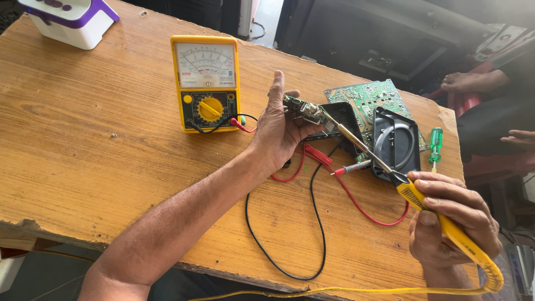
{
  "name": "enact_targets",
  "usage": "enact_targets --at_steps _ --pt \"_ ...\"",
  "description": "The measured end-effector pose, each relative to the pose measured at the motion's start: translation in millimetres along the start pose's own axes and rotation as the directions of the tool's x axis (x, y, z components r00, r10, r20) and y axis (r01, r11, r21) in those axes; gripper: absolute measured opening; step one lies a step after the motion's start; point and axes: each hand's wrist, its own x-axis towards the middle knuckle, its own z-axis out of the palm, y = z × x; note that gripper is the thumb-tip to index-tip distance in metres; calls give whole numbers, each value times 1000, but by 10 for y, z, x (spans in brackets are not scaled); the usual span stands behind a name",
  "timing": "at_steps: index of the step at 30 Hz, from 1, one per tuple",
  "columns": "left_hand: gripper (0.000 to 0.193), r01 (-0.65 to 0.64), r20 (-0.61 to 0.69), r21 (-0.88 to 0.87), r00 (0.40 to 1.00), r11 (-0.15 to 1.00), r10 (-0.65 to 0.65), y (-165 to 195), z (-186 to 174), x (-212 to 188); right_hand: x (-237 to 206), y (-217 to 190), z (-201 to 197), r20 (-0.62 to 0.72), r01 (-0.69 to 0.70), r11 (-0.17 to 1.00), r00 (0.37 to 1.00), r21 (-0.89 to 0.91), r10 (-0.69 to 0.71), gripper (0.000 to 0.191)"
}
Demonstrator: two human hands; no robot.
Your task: The person uses a soldering iron to reflow solder joints on a small circuit board with RCA connectors. They hold the board in one hand and apply the soldering iron to various points on the board while a multimeter sits nearby.
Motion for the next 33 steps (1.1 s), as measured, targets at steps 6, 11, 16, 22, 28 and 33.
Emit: enact_targets --at_steps 6,11,16,22,28,33 --pt "71 -72 57 56 996 996 69 75 34 -46 19 -33 -57 57 49 996 997 -69 -46 29" --pt "73 -107 46 104 994 989 103 122 60 -81 -17 -43 -77 66 38 994 997 -104 -31 30" --pt "68 -122 31 136 992 983 119 137 45 -75 -89 121 -37 -87 51 998 995 -24 -53 32" --pt "68 -54 -28 143 998 988 59 86 70 -104 -17 215 -10 -225 -121 965 958 234 175 36" --pt "59 17 61 6 998 1000 -17 -28 149 -270 141 104 254 -162 -284 959 945 14 283 30" --pt "62 -15 153 34 988 999 10 -125 182 -440 147 84 419 8 -261 952 964 -161 266 18"
